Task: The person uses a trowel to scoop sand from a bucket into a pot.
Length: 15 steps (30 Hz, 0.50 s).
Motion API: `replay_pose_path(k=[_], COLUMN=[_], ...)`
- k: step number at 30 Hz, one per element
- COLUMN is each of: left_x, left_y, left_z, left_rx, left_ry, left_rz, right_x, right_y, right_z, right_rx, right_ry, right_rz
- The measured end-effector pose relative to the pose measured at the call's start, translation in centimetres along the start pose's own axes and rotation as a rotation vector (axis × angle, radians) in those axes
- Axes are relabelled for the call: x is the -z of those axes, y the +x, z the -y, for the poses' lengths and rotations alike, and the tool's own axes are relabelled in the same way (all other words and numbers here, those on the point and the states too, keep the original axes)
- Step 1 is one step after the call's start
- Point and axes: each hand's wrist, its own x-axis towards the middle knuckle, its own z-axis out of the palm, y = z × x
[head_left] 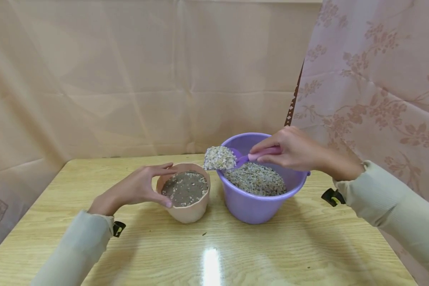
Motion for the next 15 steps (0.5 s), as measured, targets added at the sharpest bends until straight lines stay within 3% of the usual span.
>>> replay_pose_path(k=[15], left_x=[-0.1], left_y=[-0.7], left_z=[0.9], left_rx=[-0.011], left_ry=[0.05], left_rz=[-0.047], right_x=[-0.5], right_y=[1.2], right_z=[0.7], right_rx=[0.024], right_ry=[0.001], right_rz=[0.053])
